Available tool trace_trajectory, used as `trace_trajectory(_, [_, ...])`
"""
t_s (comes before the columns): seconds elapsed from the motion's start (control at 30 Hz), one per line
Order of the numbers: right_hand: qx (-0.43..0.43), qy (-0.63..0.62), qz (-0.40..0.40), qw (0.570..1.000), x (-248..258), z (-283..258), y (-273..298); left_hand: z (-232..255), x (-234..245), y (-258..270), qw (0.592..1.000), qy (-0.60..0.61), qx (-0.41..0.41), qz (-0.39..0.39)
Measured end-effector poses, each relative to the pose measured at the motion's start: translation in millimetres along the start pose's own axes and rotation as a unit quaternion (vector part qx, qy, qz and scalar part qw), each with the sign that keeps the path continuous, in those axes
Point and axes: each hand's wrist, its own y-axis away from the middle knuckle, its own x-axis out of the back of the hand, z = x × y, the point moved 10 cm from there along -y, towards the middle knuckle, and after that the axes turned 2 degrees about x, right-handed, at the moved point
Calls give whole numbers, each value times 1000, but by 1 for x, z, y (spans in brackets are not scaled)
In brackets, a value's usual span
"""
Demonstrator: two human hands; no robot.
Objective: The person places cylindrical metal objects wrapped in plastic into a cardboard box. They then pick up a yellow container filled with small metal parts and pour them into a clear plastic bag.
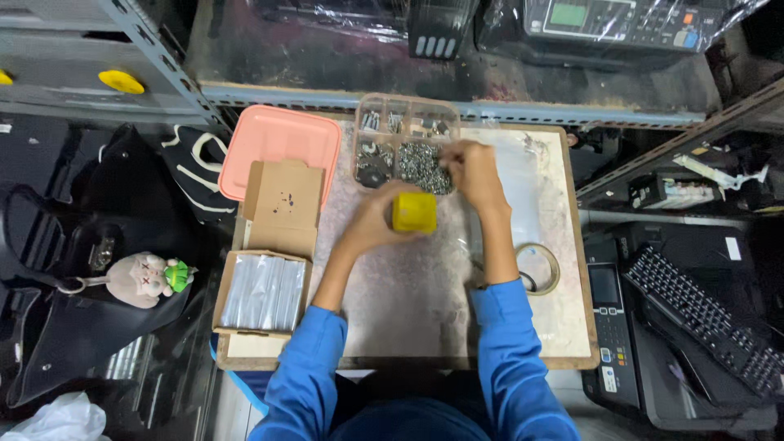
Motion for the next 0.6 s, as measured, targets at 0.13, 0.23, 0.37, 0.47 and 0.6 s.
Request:
trace_trajectory(0.13, [-2,188,-104,977,-27,6,-2,17,-19,-1,990,-56,23,-124])
trace_trajectory(0.23, [-15,254,-123,959,-41,23,-5,2,-28,2,990,-56,47,-123])
trace_trajectory(0.37, [-4,255,-134,958,-47,23,-4,-11,-26,12,994,-89,-62,23])
trace_trajectory(0.47, [-1,244,-144,959,-44,18,-3,-11,-15,19,977,-112,-110,146])
trace_trajectory(0.6, [22,202,-137,969,-47,18,-3,-22,36,22,957,-28,-39,287])
